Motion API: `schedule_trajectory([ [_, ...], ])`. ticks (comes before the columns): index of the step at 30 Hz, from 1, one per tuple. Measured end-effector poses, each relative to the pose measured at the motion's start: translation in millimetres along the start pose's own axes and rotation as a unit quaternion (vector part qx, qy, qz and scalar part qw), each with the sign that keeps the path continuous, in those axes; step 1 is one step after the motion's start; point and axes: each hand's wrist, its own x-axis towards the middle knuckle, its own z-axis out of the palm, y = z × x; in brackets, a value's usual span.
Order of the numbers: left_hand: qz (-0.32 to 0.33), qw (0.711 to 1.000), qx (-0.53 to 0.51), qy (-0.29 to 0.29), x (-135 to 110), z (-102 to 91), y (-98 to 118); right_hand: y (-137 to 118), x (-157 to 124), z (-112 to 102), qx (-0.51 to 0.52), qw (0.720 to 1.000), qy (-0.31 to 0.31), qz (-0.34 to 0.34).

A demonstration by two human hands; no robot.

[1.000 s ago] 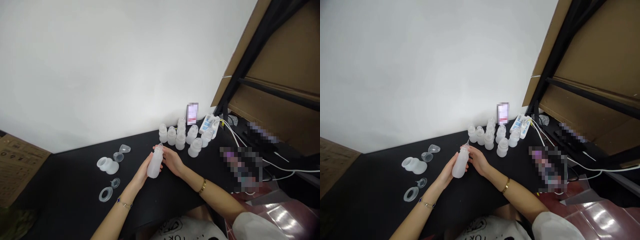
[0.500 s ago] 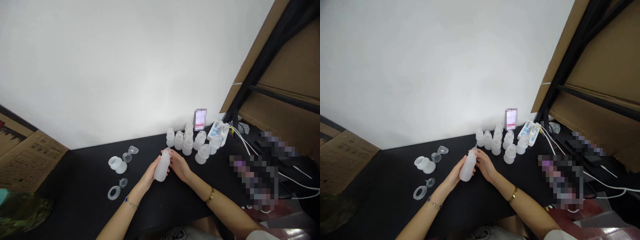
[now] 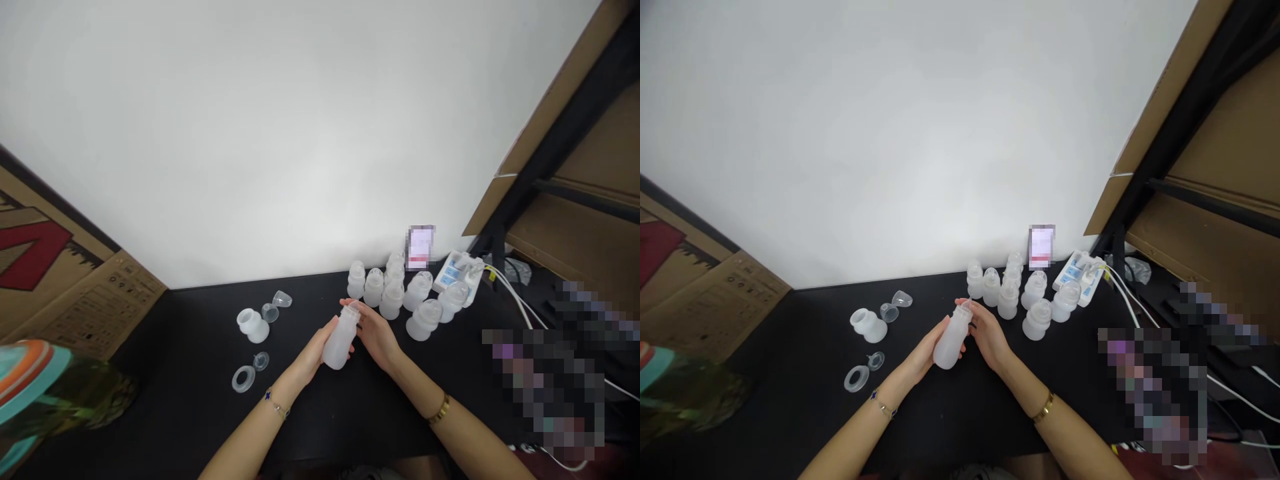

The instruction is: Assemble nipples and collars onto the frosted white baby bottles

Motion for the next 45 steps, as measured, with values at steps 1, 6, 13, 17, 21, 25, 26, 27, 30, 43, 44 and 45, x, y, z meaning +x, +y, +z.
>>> schedule_trajectory([
  [1, -0.002, 1.0, 0.002, 0.0, -0.1, 0.3, -0.3, -0.5, -0.4, 0.4, -0.004, 1.0, 0.002, 0.0],
  [6, -0.01, 1.0, 0.004, 0.004, 0.4, 0.9, -1.9, -2.1, -1.8, 1.8, -0.011, 1.0, 0.004, -0.004],
  [13, -0.007, 1.0, 0.006, -0.011, 2.7, -2.6, -4.2, -5.3, -2.6, 2.9, -0.01, 1.0, 0.01, 0.005],
  [17, 0.001, 1.0, 0.003, -0.01, 3.3, -3.3, -4.5, -6.4, -2.7, 2.6, -0.002, 1.0, 0.008, 0.004],
  [21, -0.001, 1.0, 0.003, -0.01, 1.8, -2.1, -3.1, -6.5, -2.0, 1.3, 0.001, 1.0, 0.015, 0.005],
  [25, -0.001, 1.0, 0.003, -0.008, 1.4, -1.7, -3.2, -7.2, -1.9, 0.8, -0.005, 1.0, 0.02, 0.005],
  [26, 0.001, 1.0, 0.004, -0.008, 1.8, -2.1, -3.8, -7.3, -1.8, 0.8, -0.007, 1.0, 0.022, 0.006],
  [27, 0.004, 1.0, 0.006, -0.008, 2.4, -2.6, -4.6, -7.3, -1.8, 0.7, -0.008, 1.0, 0.023, 0.006],
  [30, 0.009, 1.0, 0.01, -0.009, 4.2, -4.1, -6.9, -6.9, -1.3, 0.2, -0.009, 1.0, 0.024, -0.002],
  [43, -0.001, 0.999, 0.045, 0.011, -2.1, 3.5, 2.5, -7.0, -0.2, 0.6, -0.011, 0.999, 0.04, -0.008],
  [44, -0.002, 0.999, 0.042, 0.012, -1.9, 3.7, 2.4, -7.4, -0.2, 1.0, -0.008, 0.999, 0.043, -0.007],
  [45, -0.003, 0.999, 0.04, 0.014, -1.5, 3.6, 2.1, -7.9, -0.2, 1.5, -0.006, 0.999, 0.047, -0.006],
])
